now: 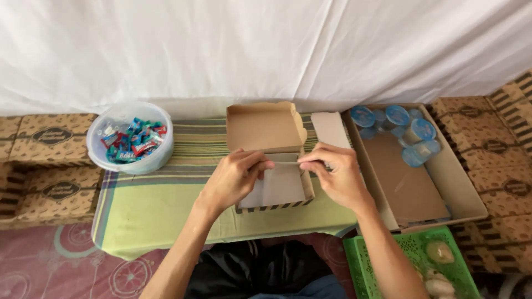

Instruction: A person is manually packing a cardboard box with a paper liner, candies, and a packaged snack.

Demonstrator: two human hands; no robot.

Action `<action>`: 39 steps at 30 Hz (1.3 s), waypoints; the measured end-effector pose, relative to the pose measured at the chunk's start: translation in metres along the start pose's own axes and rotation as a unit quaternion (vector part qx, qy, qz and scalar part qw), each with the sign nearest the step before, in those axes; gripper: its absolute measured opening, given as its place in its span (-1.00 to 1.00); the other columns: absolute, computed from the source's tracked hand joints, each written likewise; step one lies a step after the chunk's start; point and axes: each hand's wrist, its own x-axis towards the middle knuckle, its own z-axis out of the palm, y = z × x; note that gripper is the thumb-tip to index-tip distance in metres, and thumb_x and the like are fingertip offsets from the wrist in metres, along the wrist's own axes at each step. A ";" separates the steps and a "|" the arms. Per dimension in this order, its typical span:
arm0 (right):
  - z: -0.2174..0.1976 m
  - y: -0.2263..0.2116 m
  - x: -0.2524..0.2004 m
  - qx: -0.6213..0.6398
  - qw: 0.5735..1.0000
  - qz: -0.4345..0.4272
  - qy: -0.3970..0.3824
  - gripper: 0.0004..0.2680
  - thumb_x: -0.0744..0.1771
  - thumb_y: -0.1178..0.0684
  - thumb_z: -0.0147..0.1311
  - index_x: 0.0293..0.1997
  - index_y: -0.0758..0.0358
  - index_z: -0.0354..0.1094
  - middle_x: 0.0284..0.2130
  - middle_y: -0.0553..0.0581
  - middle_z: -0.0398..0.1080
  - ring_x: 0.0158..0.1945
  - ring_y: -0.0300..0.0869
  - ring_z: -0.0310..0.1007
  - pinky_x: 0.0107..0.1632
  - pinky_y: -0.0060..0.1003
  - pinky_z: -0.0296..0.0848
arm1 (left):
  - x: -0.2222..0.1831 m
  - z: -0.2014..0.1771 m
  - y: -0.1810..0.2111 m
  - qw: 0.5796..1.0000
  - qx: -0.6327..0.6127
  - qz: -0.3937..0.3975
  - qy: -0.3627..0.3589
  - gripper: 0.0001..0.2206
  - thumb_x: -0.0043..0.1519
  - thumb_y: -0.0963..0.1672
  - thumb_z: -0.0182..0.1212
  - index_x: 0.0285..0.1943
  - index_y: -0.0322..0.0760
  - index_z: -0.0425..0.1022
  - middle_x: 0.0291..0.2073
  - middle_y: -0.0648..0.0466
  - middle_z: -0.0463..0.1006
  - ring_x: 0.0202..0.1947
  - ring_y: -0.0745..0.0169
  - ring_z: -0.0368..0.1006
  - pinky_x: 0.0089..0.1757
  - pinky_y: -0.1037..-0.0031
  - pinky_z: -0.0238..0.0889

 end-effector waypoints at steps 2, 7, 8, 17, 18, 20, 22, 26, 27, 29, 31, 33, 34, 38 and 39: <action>-0.002 0.009 0.003 0.001 1.000 0.003 -0.001 -0.92 0.28 0.28 0.23 -0.37 0.22 0.58 -0.61 0.06 0.40 -0.54 -0.22 0.35 -0.35 -0.34 0.40 | -0.006 -0.006 -0.008 1.000 -0.007 -0.017 0.007 -0.82 0.33 -0.17 0.20 -0.38 -0.18 0.56 -0.64 0.16 0.57 -0.57 0.10 0.51 -0.31 0.41 0.37; 0.014 0.044 0.008 0.002 1.000 0.021 0.005 -0.90 0.28 0.30 0.22 -0.36 0.22 0.59 -0.61 0.07 0.40 -0.55 -0.21 0.33 -0.36 -0.34 0.38 | -0.022 -0.006 -0.036 0.995 -0.045 -0.082 0.024 -0.83 0.31 -0.17 0.23 -0.37 -0.20 0.61 -0.65 0.10 0.58 -0.56 0.07 0.50 -0.31 0.39 0.39; 0.018 0.053 0.008 -0.009 1.000 0.018 0.021 -0.92 0.29 0.26 0.24 -0.34 0.18 0.59 -0.52 0.06 0.43 -0.44 -0.18 0.39 -0.26 -0.31 0.41 | -0.026 -0.006 -0.045 0.988 -0.066 -0.119 0.071 -0.83 0.35 -0.14 0.20 -0.32 -0.18 0.62 -0.62 0.11 0.59 -0.54 0.13 0.52 -0.29 0.40 0.41; 0.059 0.041 0.019 -0.205 0.978 -0.023 0.008 -0.96 0.24 0.19 0.32 -0.36 0.22 0.54 0.07 0.22 0.10 0.26 0.30 -0.05 0.24 0.17 0.08 | -0.055 0.018 -0.066 0.949 -0.150 -0.238 0.141 -0.64 0.34 -0.05 0.21 0.26 -0.28 0.37 0.04 -0.13 0.29 0.17 -0.28 0.35 0.08 -0.01 0.34; 0.061 0.037 0.021 -0.219 0.976 -0.018 -0.007 -0.96 0.22 0.21 0.33 -0.39 0.26 0.56 0.12 0.26 0.12 0.32 0.36 -0.10 0.26 0.24 0.03 | -0.060 0.025 -0.072 0.944 -0.173 -0.252 0.124 -0.58 0.32 -0.06 0.22 0.31 -0.28 0.30 0.06 -0.17 0.31 0.23 -0.35 0.34 0.11 -0.05 0.32; 0.066 0.053 0.019 -0.264 0.963 -0.025 -0.038 -0.96 0.21 0.16 0.34 -0.40 0.19 0.57 0.17 0.23 0.11 0.38 0.37 -0.17 0.27 0.28 -0.03 | -0.063 0.024 -0.076 0.939 -0.191 -0.261 0.118 -0.56 0.32 -0.06 0.22 0.33 -0.29 0.29 0.01 -0.16 0.37 0.16 -0.25 0.40 0.09 0.03 0.35; 0.070 0.061 0.017 -0.309 0.948 -0.031 -0.071 -0.96 0.20 0.12 0.35 -0.41 0.12 0.59 0.21 0.20 0.11 0.44 0.37 -0.24 0.28 0.32 -0.09 | -0.065 0.024 -0.078 0.933 -0.210 -0.271 0.113 -0.54 0.31 -0.06 0.22 0.35 -0.30 0.27 -0.03 -0.15 0.43 0.09 -0.16 0.47 0.07 0.10 0.38; 0.073 0.067 0.020 -0.342 0.931 -0.081 -0.100 -0.94 0.16 0.13 0.37 -0.46 0.12 0.57 0.20 0.19 0.15 0.45 0.40 -0.29 0.29 0.35 -0.11 | -0.063 0.024 -0.075 0.941 -0.176 -0.272 0.101 -0.54 0.32 -0.02 0.21 0.33 -0.31 0.30 -0.02 -0.21 0.49 0.12 -0.20 0.46 0.08 0.05 0.35; 0.074 0.070 0.021 -0.349 0.927 -0.086 -0.107 -0.93 0.15 0.13 0.38 -0.45 0.11 0.58 0.20 0.18 0.16 0.45 0.39 -0.29 0.29 0.35 -0.11 | -0.062 0.023 -0.074 0.942 -0.171 -0.269 0.101 -0.54 0.33 -0.01 0.21 0.33 -0.31 0.31 -0.02 -0.22 0.50 0.12 -0.21 0.46 0.08 0.04 0.35; 0.073 0.070 0.021 -0.342 0.930 -0.084 -0.108 -0.91 0.15 0.13 0.38 -0.41 0.12 0.58 0.18 0.17 0.15 0.44 0.39 -0.29 0.28 0.35 -0.11 | -0.062 0.023 -0.073 0.943 -0.172 -0.267 0.103 -0.55 0.33 -0.02 0.20 0.33 -0.31 0.31 -0.02 -0.21 0.49 0.12 -0.20 0.45 0.08 0.05 0.35; 0.072 0.069 0.019 -0.335 0.932 -0.080 -0.110 -0.89 0.14 0.14 0.39 -0.38 0.13 0.58 0.17 0.16 0.15 0.43 0.39 -0.28 0.28 0.35 -0.10 | -0.063 0.022 -0.072 0.943 -0.173 -0.266 0.103 -0.55 0.33 -0.02 0.20 0.33 -0.32 0.32 -0.02 -0.21 0.48 0.12 -0.20 0.45 0.08 0.06 0.35; 0.069 0.066 0.017 -0.282 0.954 -0.066 -0.078 -0.91 0.16 0.14 0.37 -0.39 0.11 0.58 0.09 0.13 0.18 0.45 0.31 -0.26 0.32 0.29 -0.14 | -0.062 0.022 -0.072 0.940 -0.179 -0.271 0.104 -0.55 0.32 -0.02 0.21 0.33 -0.31 0.33 -0.02 -0.19 0.49 0.12 -0.18 0.46 0.09 0.05 0.35; 0.063 0.068 0.015 -0.283 0.954 -0.065 -0.078 -0.91 0.16 0.14 0.37 -0.39 0.11 0.58 0.09 0.13 0.18 0.45 0.31 -0.26 0.32 0.29 -0.14 | -0.063 0.022 -0.074 0.940 -0.180 -0.270 0.103 -0.55 0.32 -0.02 0.21 0.33 -0.31 0.33 -0.02 -0.19 0.49 0.12 -0.18 0.46 0.09 0.05 0.35; 0.029 0.071 0.003 -0.170 0.985 -0.029 -0.002 -0.91 0.22 0.08 0.34 -0.30 -0.05 0.57 -0.01 0.00 0.22 0.39 0.17 -0.11 0.38 0.13 -0.11 | -0.065 0.022 -0.077 0.942 -0.171 -0.269 0.104 -0.56 0.32 -0.03 0.22 0.32 -0.29 0.34 -0.04 -0.18 0.52 0.11 -0.18 0.48 0.08 0.05 0.36; 0.017 0.071 -0.004 -0.148 0.989 -0.013 0.022 -0.92 0.25 0.04 0.33 -0.27 -0.09 0.58 -0.04 -0.04 0.24 0.36 0.11 -0.06 0.40 0.08 -0.10 | -0.065 0.024 -0.076 0.942 -0.170 -0.270 0.103 -0.56 0.32 -0.03 0.22 0.32 -0.30 0.35 -0.04 -0.19 0.52 0.10 -0.18 0.48 0.08 0.05 0.37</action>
